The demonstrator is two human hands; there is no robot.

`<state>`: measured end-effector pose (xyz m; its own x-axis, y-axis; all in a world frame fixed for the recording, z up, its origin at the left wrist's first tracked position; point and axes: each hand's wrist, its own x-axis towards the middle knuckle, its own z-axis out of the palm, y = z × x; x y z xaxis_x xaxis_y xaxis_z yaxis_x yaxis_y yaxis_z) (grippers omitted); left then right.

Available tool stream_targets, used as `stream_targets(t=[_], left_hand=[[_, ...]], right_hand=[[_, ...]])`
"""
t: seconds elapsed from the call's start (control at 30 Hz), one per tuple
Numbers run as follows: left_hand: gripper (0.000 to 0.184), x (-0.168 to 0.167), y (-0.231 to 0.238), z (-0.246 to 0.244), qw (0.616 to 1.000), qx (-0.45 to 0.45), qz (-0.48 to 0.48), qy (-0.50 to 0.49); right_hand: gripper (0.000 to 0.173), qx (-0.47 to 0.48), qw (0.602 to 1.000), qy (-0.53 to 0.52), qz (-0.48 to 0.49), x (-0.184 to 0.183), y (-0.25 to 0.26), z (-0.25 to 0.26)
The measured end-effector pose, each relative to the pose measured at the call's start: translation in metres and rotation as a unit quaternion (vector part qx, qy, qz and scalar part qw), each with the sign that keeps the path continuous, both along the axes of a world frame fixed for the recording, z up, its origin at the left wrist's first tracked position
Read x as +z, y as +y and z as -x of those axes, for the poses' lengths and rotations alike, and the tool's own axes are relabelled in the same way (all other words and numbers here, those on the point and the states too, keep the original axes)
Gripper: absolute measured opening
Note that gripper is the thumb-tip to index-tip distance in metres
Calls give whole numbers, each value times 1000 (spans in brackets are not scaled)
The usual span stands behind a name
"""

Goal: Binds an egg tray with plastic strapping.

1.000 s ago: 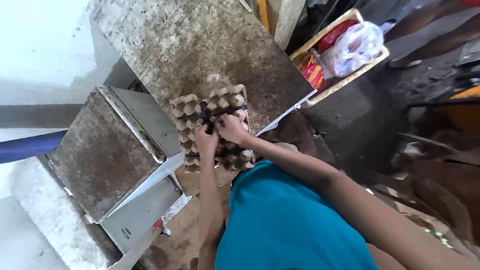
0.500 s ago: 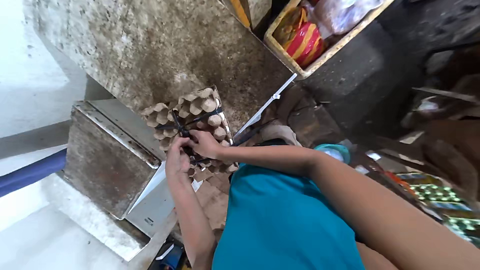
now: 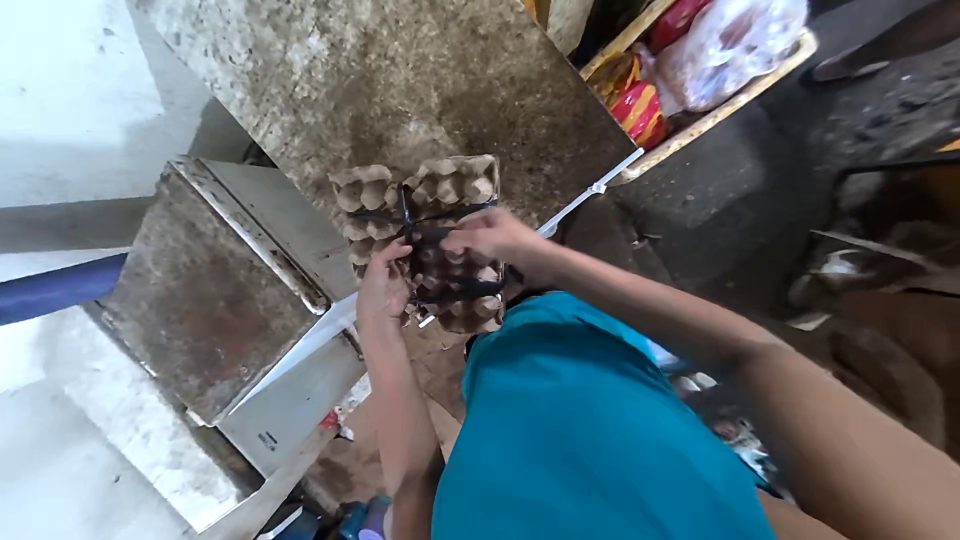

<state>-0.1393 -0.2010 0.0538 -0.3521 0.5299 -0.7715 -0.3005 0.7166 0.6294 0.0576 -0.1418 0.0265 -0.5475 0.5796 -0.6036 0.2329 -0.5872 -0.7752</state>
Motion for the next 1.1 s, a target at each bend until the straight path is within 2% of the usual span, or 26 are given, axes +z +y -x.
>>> stream_targets(t=[0.07, 0.13, 0.2, 0.23, 0.3, 0.33, 0.37, 0.4, 0.43, 0.5, 0.53, 0.57, 0.6, 0.63, 0.67, 0.7, 0.73, 0.77, 0.8, 0.83, 0.87, 0.9, 0.93, 1.0, 1.03, 1.1], left_hand=[[25, -3, 2, 7, 999, -37, 15, -8], [27, -8, 2, 14, 996, -86, 9, -19], [25, -9, 5, 18, 993, -116, 8, -26], [24, -11, 7, 20, 991, -131, 10, -17], [22, -11, 10, 26, 984, -177, 7, -7], [23, -11, 13, 29, 979, -205, 4, -5], [23, -12, 15, 31, 972, -236, 2, 6], [25, -13, 15, 31, 964, -264, -3, 26], [28, -13, 15, 32, 955, -294, -11, 27], [32, -13, 17, 33, 949, -314, -24, 13], [32, -15, 19, 33, 950, -310, -26, 3], [29, -14, 21, 34, 952, -305, -27, -10], [27, -14, 24, 36, 954, -299, -25, -24], [24, -13, 27, 37, 955, -294, -20, -29], [22, -13, 29, 39, 957, -289, -13, -31], [22, -13, 31, 40, 956, -291, -4, -20], [24, -14, 32, 40, 952, -305, 0, 0], [28, -15, 35, 42, 943, -331, -3, 15], [30, -15, 38, 43, 933, -358, -11, 34], [29, -17, 40, 42, 924, -379, -18, 53], [27, -18, 41, 41, 916, -396, -22, 66], [25, -17, 42, 38, 909, -408, -23, 76], [23, -18, 43, 35, 904, -418, -24, 85], [25, -15, 45, 29, 901, -422, -6, 99], [25, -14, 45, 26, 902, -418, 0, 112], [30, -16, 45, 22, 909, -397, 8, 127]], right_hand=[[21, -58, 996, 28, -54, -6, -5, -24], [15, -142, 982, 119, 19, -10, -1, -28], [25, -152, 971, 171, 65, -10, -4, -28], [28, -134, 978, 154, 38, -11, -5, -31], [30, 18, 994, 5, -107, -1, 0, -54], [27, 117, 967, -121, -192, 11, 6, -70], [23, 170, 919, -248, -256, 25, 7, -85], [20, 142, 876, -355, -295, 34, 4, -98], [23, 55, 845, -417, -330, 40, -2, -110], [38, -163, 806, -411, -394, 39, -11, -127], [36, -273, 822, -328, -378, 35, -16, -128], [21, -387, 848, -189, -308, 31, -25, -122], [7, -474, 858, -59, -188, 31, -36, -113], [26, -492, 865, 30, -88, 27, -49, -110], [36, -433, 899, 44, -52, 22, -62, -117], [34, -315, 946, -12, -71, 21, -74, -132], [28, -178, 972, -108, -111, 30, -84, -147], [32, -47, 965, -217, -138, 42, -91, -158], [42, 53, 936, -321, -132, 53, -98, -165], [52, 98, 906, -401, -95, 64, -105, -167], [64, 94, 879, -464, -63, 74, -111, -169], [73, 73, 849, -520, -63, 82, -112, -173], [69, 47, 824, -561, -69, 89, -107, -179], [47, -45, 791, -602, -96, 95, -93, -197], [45, -106, 770, -613, -141, 93, -87, -212], [52, -245, 706, -608, -267, 85, -77, -249]])
